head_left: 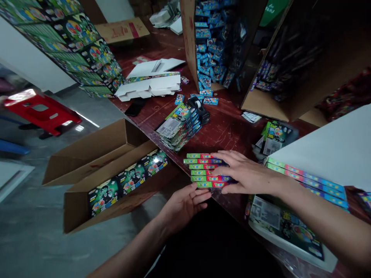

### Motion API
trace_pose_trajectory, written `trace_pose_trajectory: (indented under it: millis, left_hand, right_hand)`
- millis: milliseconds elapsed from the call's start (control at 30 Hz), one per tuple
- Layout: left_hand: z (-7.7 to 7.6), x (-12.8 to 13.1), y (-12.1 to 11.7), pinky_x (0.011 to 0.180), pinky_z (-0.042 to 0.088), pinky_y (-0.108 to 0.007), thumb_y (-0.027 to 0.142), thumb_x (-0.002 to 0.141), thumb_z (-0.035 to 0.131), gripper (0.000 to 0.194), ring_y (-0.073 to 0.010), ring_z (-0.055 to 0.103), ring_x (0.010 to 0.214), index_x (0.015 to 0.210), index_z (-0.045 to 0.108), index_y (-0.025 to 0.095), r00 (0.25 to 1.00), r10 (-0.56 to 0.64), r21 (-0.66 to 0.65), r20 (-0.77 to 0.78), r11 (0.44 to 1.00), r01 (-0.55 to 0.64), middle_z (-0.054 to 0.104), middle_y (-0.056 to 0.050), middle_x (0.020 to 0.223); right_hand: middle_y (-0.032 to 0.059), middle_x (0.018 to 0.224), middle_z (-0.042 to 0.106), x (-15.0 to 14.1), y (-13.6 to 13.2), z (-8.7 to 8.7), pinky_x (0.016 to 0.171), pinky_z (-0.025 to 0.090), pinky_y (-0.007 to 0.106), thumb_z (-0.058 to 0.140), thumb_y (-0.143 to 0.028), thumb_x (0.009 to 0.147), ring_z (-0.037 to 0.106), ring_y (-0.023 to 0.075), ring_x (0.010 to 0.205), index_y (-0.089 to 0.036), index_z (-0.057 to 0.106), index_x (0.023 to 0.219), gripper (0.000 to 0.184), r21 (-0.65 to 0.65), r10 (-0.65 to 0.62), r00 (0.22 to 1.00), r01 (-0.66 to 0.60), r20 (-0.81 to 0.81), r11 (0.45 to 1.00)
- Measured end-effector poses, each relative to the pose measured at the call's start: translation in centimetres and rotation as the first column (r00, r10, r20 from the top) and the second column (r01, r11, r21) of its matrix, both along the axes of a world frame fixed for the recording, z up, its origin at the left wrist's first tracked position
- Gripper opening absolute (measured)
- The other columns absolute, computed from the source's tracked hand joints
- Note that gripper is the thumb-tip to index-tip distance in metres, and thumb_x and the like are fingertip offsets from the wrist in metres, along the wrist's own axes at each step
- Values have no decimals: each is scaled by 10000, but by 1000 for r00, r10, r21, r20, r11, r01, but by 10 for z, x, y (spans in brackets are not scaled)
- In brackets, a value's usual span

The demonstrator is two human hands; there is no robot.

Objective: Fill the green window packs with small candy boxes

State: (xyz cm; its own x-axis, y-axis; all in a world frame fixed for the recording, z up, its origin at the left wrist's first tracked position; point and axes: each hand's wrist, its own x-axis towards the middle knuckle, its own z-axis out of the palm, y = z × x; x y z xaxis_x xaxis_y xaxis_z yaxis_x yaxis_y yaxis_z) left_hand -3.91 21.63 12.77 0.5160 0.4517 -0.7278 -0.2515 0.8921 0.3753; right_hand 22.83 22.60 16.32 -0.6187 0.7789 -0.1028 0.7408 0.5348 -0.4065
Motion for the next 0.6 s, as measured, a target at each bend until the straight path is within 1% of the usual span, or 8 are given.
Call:
trace_pose_trajectory:
  millis: [267, 333, 400, 467, 500, 533, 567, 600]
  left_hand:
    - [-9, -2, -5, 872, 532, -333, 271, 863, 726, 208, -256, 685, 1104, 1033, 664, 169, 1000, -14, 62, -19, 998, 16, 704, -139, 1207]
    - [-9, -4, -6, 882, 525, -334, 304, 864, 727, 251, -255, 676, 1114, 1060, 663, 160, 999, -50, 99, -15, 994, 51, 690, -147, 1230]
    - [-8, -9, -5, 829, 524, -325, 363, 856, 732, 341, -246, 688, 1044, 1120, 649, 163, 988, -147, 167, -49, 974, 153, 692, -141, 1205]
    - [-7, -18, -2, 728, 505, -306, 420, 806, 776, 442, -218, 687, 854, 1148, 635, 178, 937, -259, 312, -232, 893, 324, 718, -96, 1012]
    - [-7, -23, 1, 704, 490, -301, 431, 760, 816, 476, -207, 664, 783, 1129, 636, 189, 891, -250, 408, -380, 819, 404, 702, -61, 901]
    - [-8, -27, 6, 719, 486, -304, 424, 701, 863, 505, -207, 644, 771, 1095, 641, 201, 839, -164, 511, -519, 728, 458, 671, -36, 839]
    - [-9, -32, 11, 781, 491, -317, 401, 630, 910, 542, -224, 640, 832, 1063, 644, 212, 797, -17, 616, -604, 624, 480, 652, -31, 849]
    - [-12, -35, 18, 890, 484, -338, 372, 555, 949, 611, -257, 633, 966, 1061, 641, 222, 775, 143, 715, -616, 514, 474, 653, -49, 947]
  right_hand:
    - [29, 1669, 211, 1, -6, -11, 1209, 194, 642, 606, -514, 939, 215, 375, 1516, -356, 636, 1304, 399, 80, 42, 999, -40, -19, 996]
    - [44, 1668, 210, 0, -6, -11, 1213, 190, 635, 589, -514, 949, 205, 370, 1521, -332, 653, 1280, 384, 93, 39, 999, -36, -27, 995]
    - [78, 1664, 211, -1, -7, -12, 1217, 183, 625, 585, -518, 950, 201, 367, 1524, -293, 663, 1264, 395, 97, 30, 999, -27, -36, 995]
    - [115, 1659, 217, -1, -7, -15, 1216, 171, 628, 610, -510, 937, 207, 366, 1524, -260, 660, 1260, 412, 104, 21, 998, -15, -58, 994]
    - [128, 1656, 220, -1, -7, -17, 1215, 164, 633, 621, -502, 930, 207, 366, 1524, -250, 656, 1262, 418, 109, 19, 997, -11, -70, 994]
    - [138, 1655, 221, -1, -8, -19, 1214, 158, 637, 629, -495, 926, 205, 365, 1525, -244, 650, 1265, 423, 116, 18, 997, -9, -80, 993]
    - [147, 1654, 220, -1, -8, -21, 1213, 155, 639, 631, -489, 924, 200, 364, 1527, -239, 646, 1266, 424, 125, 19, 996, -8, -88, 992]
    - [153, 1654, 215, -2, -9, -23, 1214, 152, 638, 628, -482, 925, 193, 363, 1529, -234, 645, 1263, 420, 134, 21, 996, -9, -90, 991]
